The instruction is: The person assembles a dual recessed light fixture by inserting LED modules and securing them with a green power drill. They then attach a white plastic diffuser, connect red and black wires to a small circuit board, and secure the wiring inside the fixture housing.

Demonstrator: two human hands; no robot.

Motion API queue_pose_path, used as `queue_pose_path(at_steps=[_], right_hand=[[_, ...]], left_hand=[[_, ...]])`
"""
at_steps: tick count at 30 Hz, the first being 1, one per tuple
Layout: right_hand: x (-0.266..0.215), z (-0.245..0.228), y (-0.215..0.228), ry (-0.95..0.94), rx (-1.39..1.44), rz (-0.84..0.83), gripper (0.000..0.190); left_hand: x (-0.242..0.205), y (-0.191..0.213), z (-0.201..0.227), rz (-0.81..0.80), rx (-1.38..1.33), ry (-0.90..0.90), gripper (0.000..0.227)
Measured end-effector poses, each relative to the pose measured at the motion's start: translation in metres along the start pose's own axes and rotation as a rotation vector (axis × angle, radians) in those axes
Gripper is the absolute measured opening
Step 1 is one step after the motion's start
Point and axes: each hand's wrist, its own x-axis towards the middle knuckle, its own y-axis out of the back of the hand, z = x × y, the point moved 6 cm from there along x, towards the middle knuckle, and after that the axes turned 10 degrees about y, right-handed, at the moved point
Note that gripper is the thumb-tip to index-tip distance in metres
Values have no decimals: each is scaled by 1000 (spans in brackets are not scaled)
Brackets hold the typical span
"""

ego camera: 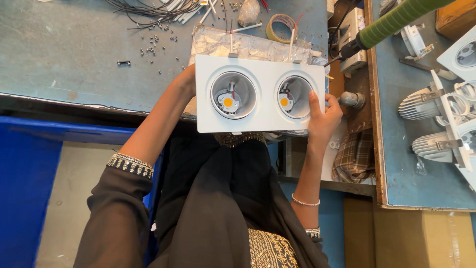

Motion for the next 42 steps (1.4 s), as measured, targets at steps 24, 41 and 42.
queue_pose_path(at_steps=[24, 41, 42], right_hand=[[-13, -132, -77, 557, -141, -617, 20], [-38, -123, -119, 726, -333, -658, 19], [-37, -124, -118, 711, -330, -662, 19]], left_hand=[[-100, -137, 55, 893, 1827, -253, 92], [-88, -145, 42, 917, 1918, -393, 78], [-89, -146, 42, 911, 1929, -411, 78]])
